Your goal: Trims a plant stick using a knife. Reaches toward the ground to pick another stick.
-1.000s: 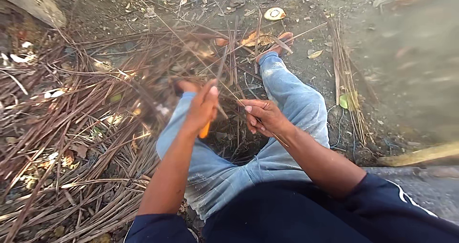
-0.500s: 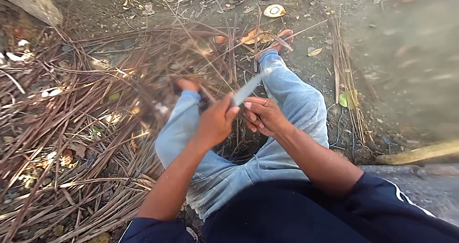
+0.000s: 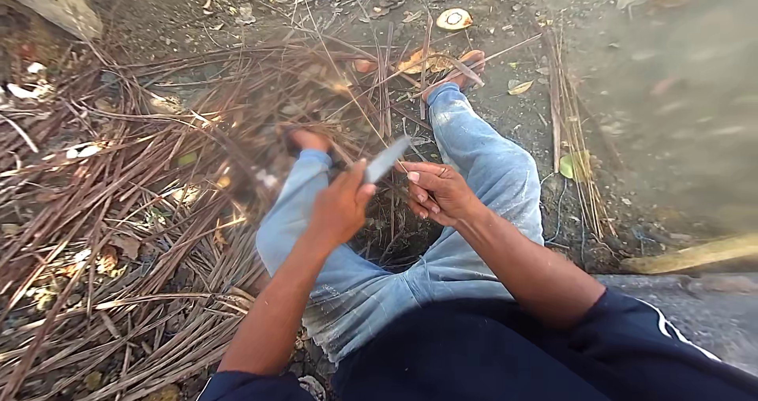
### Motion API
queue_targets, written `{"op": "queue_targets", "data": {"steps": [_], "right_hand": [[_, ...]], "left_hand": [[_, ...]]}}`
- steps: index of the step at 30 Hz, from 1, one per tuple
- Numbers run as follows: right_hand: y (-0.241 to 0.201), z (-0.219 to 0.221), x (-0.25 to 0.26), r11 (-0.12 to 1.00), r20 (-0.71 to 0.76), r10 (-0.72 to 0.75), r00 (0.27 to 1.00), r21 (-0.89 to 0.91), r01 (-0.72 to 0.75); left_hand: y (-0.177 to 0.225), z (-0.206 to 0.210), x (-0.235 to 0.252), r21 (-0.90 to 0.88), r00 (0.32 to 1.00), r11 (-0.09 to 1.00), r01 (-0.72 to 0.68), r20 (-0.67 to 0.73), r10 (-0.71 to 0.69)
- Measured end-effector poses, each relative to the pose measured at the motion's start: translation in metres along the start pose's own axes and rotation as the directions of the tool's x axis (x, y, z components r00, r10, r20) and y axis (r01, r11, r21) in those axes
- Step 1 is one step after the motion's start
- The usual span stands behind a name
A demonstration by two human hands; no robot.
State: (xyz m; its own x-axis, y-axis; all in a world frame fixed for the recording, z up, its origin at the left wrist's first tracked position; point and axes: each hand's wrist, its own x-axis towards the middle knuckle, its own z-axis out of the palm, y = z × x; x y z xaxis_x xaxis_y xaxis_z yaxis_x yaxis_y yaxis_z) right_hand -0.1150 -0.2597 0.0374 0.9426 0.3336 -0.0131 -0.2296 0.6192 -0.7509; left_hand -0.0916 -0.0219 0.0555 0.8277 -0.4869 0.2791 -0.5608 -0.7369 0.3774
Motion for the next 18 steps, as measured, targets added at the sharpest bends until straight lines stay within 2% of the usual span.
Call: {"op": "queue_targets", "data": {"steps": [2,5,6,9,10,13,14,17,18], "right_hand": [[0.0,0.001,0.0,0.999,-0.014,-0.018,1.0,-0.038,0.017],[-0.001,0.003,-0.003,0.998,-0.034,-0.018,0.999,-0.053,0.016],[-0.002,0.004,-0.003,0.998,-0.039,-0.021,0.999,-0.06,0.019],[-0.002,0.005,0.001,0.995,-0.018,-0.06,0.998,-0.084,0.058],[-0.003,0.004,0.001,0.994,-0.011,-0.065,0.998,-0.085,0.064],[-0.003,0.002,-0.001,0.995,-0.019,-0.058,0.998,-0.087,0.056],[-0.003,0.002,0.0,0.993,-0.016,-0.061,0.998,-0.1,0.059],[-0.002,0.002,0.002,0.991,-0.015,-0.074,0.997,-0.111,0.072],[-0.002,0.0,0.002,0.992,-0.013,-0.074,0.997,-0.106,0.072]], "left_hand": [[0.005,-0.001,0.0,0.016,0.998,0.999,-0.051,-0.02,0.051],[-0.007,-0.019,0.01,0.03,0.993,0.993,0.117,0.005,-0.117],[-0.005,-0.021,0.013,0.049,0.992,0.991,0.127,0.006,-0.127],[0.013,-0.014,0.012,0.1,0.999,0.994,-0.04,0.0,0.04],[0.012,-0.016,0.014,0.095,0.999,0.994,-0.053,0.003,0.053],[-0.002,-0.031,0.021,0.07,0.993,0.992,0.106,0.035,-0.108],[-0.001,-0.03,0.02,0.089,0.993,0.989,0.114,0.022,-0.117],[0.013,-0.016,0.015,0.129,1.0,0.992,-0.015,0.026,0.012],[0.012,-0.019,0.016,0.124,0.999,0.992,-0.01,0.037,0.006]]}}
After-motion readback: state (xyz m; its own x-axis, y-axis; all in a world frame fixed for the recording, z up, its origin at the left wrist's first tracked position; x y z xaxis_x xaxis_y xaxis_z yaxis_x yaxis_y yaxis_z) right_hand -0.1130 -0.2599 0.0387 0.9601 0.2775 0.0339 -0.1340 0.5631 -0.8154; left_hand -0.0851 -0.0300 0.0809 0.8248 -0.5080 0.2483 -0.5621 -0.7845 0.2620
